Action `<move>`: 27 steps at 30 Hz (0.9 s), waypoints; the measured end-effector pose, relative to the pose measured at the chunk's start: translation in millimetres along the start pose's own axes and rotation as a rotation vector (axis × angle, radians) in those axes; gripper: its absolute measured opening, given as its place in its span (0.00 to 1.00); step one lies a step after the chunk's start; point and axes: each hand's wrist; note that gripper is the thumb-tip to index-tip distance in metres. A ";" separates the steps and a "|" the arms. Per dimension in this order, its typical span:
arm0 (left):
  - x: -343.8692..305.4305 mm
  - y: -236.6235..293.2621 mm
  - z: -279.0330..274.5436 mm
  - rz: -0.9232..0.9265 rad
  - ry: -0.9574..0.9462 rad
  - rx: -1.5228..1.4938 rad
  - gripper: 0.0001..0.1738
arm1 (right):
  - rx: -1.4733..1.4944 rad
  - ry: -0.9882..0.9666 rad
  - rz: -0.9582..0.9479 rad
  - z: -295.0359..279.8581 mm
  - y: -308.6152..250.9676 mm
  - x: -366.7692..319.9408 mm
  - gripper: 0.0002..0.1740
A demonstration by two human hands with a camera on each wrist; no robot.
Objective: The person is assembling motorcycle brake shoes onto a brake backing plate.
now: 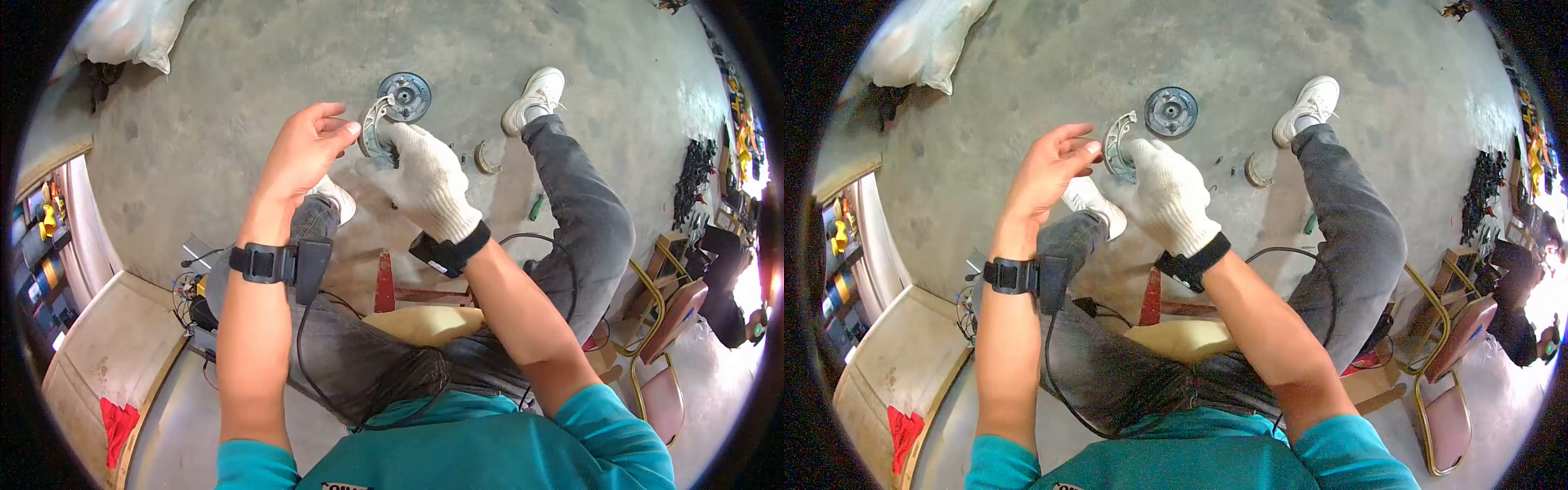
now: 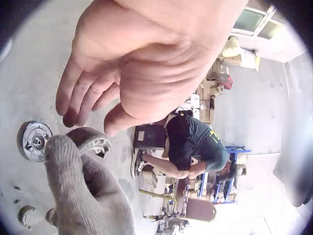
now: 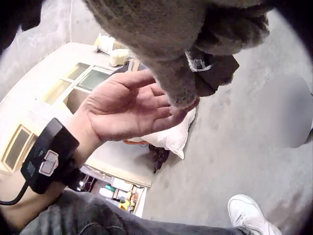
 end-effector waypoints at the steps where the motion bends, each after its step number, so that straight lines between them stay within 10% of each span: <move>1: 1.0 0.2 -0.4 -0.045 -0.057 -0.074 0.28 | -0.026 0.014 -0.044 -4.0 -1.3 -0.6 0.21; 6: 0.0 0.5 3.6 -0.030 -0.176 -0.221 0.25 | 0.019 0.014 -0.131 -19.1 -9.3 -1.5 0.22; 9: 2.6 0.7 1.1 -0.033 -0.143 -0.282 0.22 | 0.295 -0.224 0.275 -51.3 -13.5 7.7 0.20; 27: 0.2 3.9 -0.6 -0.048 -0.146 -0.351 0.13 | 0.025 -0.126 0.694 -13.9 197.3 -39.7 0.19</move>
Point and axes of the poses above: each hand's wrist, its own x-axis towards the middle knuckle, its own z-axis out of the palm, y = z × x, and after that the axes turned 7 degrees about y, right-handed
